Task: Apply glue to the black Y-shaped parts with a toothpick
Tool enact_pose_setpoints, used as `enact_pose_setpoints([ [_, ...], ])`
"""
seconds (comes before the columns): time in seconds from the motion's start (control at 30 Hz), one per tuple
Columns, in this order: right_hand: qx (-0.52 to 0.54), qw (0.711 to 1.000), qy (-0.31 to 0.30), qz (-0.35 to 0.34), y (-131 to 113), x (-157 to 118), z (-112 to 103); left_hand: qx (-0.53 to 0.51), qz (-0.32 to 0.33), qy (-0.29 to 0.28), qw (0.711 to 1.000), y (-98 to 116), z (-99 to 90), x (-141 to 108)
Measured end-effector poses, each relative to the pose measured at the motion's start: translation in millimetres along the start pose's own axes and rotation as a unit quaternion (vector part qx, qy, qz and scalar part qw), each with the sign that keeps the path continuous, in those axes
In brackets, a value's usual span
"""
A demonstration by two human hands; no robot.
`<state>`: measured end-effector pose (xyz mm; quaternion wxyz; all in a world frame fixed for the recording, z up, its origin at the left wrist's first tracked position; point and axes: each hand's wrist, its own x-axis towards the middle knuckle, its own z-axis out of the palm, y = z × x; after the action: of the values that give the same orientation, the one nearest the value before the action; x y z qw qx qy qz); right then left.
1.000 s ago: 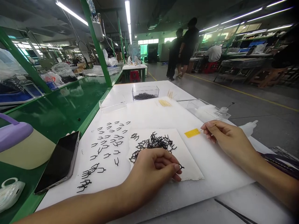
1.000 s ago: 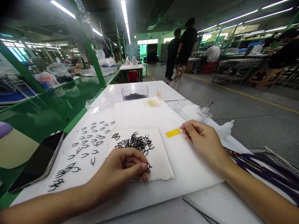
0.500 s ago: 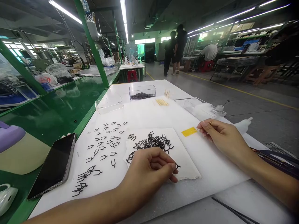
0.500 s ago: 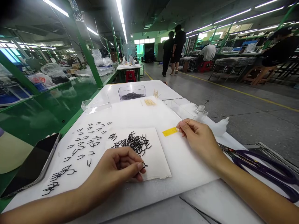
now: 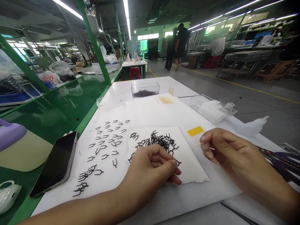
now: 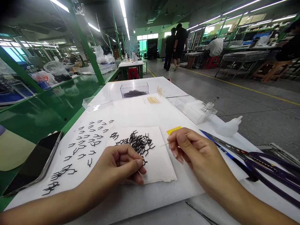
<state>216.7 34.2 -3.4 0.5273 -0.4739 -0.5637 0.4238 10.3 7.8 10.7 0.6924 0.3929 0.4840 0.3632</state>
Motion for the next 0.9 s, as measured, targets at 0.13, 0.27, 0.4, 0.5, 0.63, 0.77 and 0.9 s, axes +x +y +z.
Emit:
enact_pose_setpoints([
  [0.13, 0.020, 0.998, -0.058, -0.005, 4, -8, 6, -0.006, 0.001, -0.009, 1.000, 0, -1.3, 1],
  [0.27, -0.001, 0.996, -0.087, -0.029, 9, -10, 5, 0.004, 0.005, -0.012, 1.000, -1, -1.9, 2],
  [0.4, -0.009, 0.993, -0.104, -0.051, 8, -11, 5, 0.009, -0.003, -0.007, 1.000, -1, -0.8, 1],
  [0.5, -0.026, 0.992, -0.108, -0.060, 6, -12, 6, 0.013, -0.005, -0.009, 1.000, -1, -0.3, 0],
  [0.63, -0.036, 0.991, -0.111, -0.058, 6, -12, 7, 0.016, -0.008, -0.012, 1.000, -1, -0.3, -1],
  [0.77, -0.046, 0.990, -0.117, -0.066, 5, -12, 7, 0.014, -0.008, -0.012, 1.000, 0, -0.2, -1],
  [0.9, -0.054, 0.989, -0.116, -0.072, 3, -14, 6, 0.017, -0.001, -0.017, 1.000, -1, -0.1, 0],
])
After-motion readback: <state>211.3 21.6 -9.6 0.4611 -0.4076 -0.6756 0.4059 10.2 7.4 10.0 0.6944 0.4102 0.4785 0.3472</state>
